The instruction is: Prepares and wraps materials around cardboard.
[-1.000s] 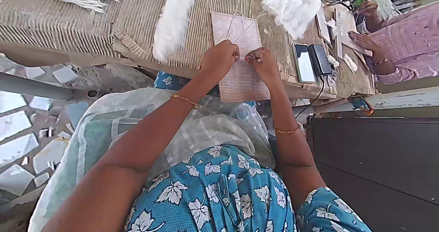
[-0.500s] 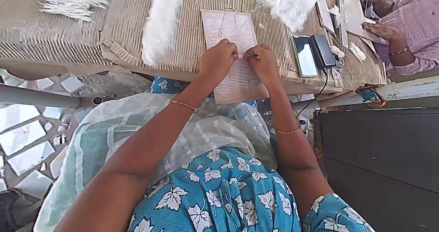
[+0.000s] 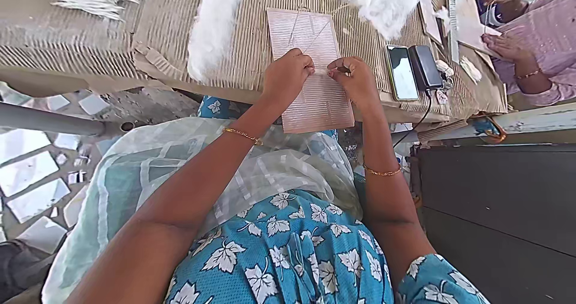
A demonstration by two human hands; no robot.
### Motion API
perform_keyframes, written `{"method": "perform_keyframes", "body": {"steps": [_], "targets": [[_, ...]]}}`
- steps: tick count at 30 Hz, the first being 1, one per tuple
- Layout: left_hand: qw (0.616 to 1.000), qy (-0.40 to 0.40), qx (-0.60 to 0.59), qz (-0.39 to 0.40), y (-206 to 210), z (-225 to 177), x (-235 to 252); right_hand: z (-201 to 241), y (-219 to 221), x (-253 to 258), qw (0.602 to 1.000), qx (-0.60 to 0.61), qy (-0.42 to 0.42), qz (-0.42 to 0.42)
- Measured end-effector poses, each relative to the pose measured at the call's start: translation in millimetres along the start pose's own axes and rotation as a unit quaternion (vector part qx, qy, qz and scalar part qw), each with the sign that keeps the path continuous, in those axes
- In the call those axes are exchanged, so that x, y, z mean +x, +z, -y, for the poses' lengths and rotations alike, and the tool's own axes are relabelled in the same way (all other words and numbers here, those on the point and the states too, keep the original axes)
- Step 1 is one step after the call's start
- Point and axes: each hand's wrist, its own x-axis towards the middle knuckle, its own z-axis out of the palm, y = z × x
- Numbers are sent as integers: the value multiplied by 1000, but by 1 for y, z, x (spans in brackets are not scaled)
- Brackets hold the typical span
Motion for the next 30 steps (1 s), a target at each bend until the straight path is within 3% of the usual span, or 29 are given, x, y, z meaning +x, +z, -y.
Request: {"method": "perform_keyframes", "body": {"steps": [24,30], "targets": [[1000,1,-2,-16,2,2,-2,8,7,-3,995,-78,11,-53],[1000,-9,-20,-2,-1,3,0,-6,-10,-2,999,0,27,-24]]}}
